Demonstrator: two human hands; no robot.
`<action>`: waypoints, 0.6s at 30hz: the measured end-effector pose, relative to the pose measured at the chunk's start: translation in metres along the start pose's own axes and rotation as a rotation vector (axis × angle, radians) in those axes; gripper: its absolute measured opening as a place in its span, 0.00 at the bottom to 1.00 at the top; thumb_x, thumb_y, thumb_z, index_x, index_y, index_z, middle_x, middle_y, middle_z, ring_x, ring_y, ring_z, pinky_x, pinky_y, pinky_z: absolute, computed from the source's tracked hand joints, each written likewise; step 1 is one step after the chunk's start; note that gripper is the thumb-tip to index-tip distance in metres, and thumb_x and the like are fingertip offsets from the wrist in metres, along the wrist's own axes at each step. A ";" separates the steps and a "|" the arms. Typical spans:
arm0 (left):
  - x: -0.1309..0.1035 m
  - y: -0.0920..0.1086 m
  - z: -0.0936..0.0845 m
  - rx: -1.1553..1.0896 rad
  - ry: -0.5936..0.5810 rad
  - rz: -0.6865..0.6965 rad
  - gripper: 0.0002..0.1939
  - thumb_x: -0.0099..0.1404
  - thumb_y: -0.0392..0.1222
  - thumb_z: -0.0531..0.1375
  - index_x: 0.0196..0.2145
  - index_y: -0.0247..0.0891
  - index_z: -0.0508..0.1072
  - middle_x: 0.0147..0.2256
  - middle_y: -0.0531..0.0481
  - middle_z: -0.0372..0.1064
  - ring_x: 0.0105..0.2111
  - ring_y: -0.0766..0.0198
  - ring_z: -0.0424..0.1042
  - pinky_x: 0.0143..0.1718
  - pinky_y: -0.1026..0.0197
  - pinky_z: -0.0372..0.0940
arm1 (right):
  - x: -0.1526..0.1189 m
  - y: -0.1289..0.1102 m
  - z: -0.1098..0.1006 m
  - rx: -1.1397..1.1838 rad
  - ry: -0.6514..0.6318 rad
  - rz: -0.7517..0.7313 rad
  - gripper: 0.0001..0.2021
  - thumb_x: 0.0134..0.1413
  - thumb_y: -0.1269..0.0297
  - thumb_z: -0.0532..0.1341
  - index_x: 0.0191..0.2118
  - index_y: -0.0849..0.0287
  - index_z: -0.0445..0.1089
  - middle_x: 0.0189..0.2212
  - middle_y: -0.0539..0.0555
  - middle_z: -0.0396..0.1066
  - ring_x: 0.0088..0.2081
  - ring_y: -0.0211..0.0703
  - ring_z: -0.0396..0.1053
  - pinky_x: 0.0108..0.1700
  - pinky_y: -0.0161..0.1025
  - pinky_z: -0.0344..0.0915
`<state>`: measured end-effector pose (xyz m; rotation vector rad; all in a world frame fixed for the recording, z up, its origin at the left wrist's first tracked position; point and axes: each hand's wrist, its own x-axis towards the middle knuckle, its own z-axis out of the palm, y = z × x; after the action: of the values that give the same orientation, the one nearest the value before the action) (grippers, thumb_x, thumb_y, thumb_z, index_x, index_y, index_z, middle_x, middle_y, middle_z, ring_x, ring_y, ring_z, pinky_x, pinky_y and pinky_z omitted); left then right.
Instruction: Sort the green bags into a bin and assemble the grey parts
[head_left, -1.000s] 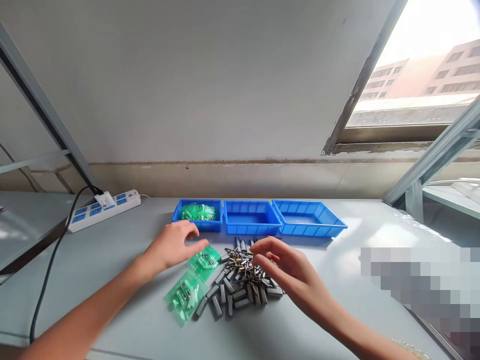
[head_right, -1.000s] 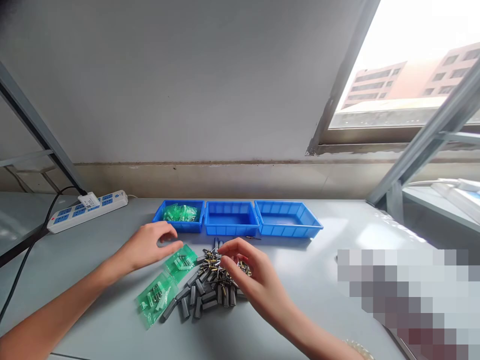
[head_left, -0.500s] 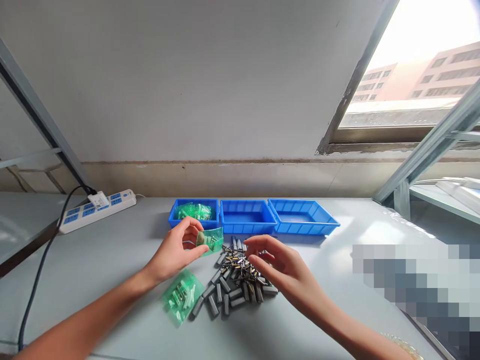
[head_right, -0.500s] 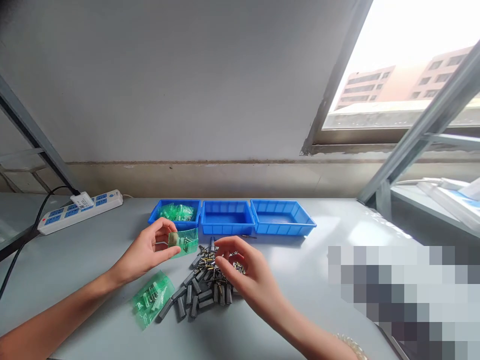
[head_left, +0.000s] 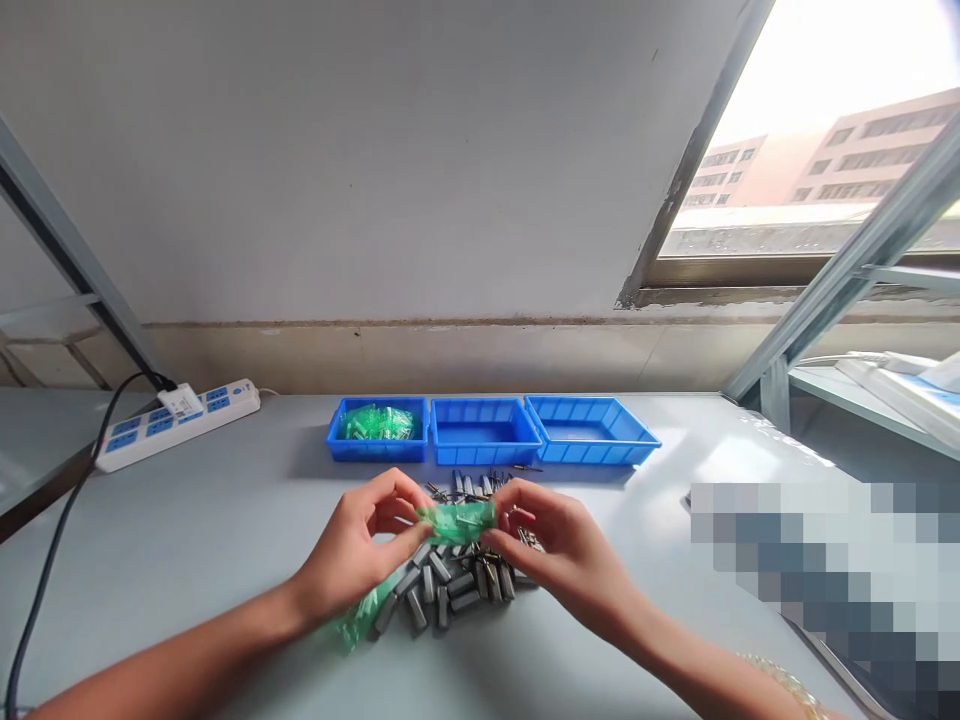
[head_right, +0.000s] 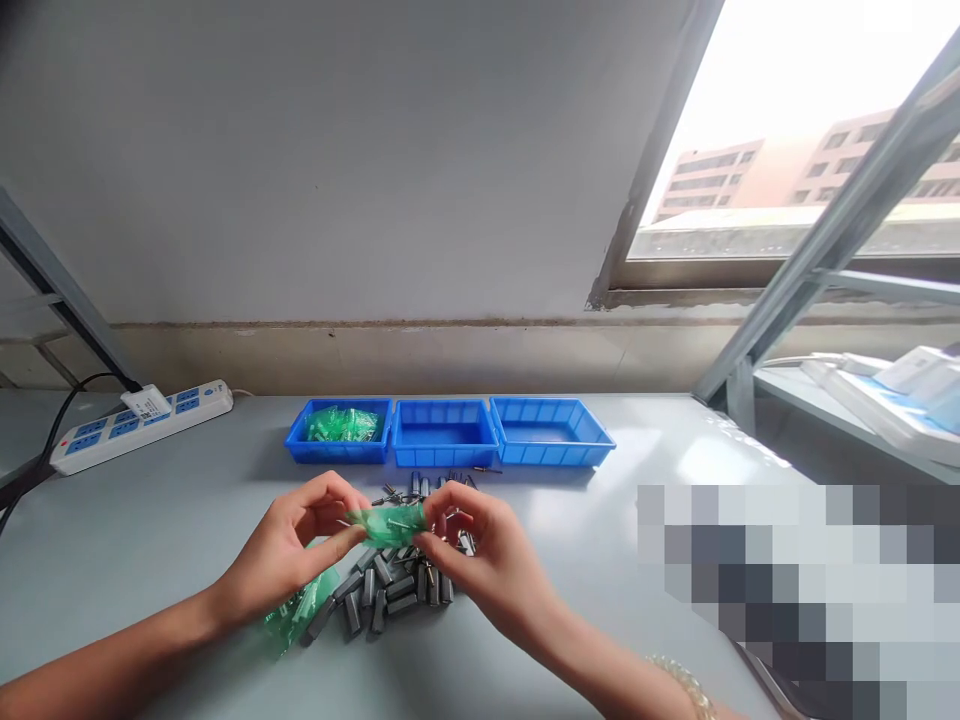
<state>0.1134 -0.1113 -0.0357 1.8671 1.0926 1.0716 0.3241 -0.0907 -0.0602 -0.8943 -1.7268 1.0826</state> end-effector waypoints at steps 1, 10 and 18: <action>0.000 -0.002 -0.002 0.017 0.012 0.055 0.05 0.62 0.33 0.59 0.28 0.39 0.68 0.32 0.47 0.75 0.33 0.59 0.76 0.37 0.57 0.71 | 0.000 -0.001 0.000 -0.108 0.041 -0.148 0.05 0.53 0.69 0.61 0.27 0.58 0.67 0.26 0.50 0.69 0.29 0.39 0.65 0.30 0.36 0.64; -0.001 -0.008 -0.015 0.698 0.110 0.980 0.10 0.64 0.26 0.56 0.30 0.36 0.73 0.34 0.44 0.76 0.42 0.55 0.70 0.42 0.55 0.67 | -0.001 -0.011 -0.002 -0.602 0.231 -0.816 0.14 0.54 0.84 0.57 0.26 0.58 0.67 0.37 0.56 0.68 0.41 0.46 0.61 0.39 0.42 0.65; -0.003 -0.005 -0.005 0.303 0.111 0.393 0.06 0.61 0.30 0.59 0.32 0.40 0.70 0.30 0.50 0.75 0.31 0.61 0.73 0.35 0.59 0.70 | 0.001 -0.006 -0.003 -0.353 0.091 -0.473 0.06 0.56 0.75 0.58 0.32 0.56 0.65 0.28 0.51 0.69 0.31 0.41 0.67 0.33 0.37 0.67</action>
<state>0.1062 -0.1109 -0.0388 2.3574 1.0178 1.2971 0.3263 -0.0908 -0.0538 -0.6760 -1.9534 0.4295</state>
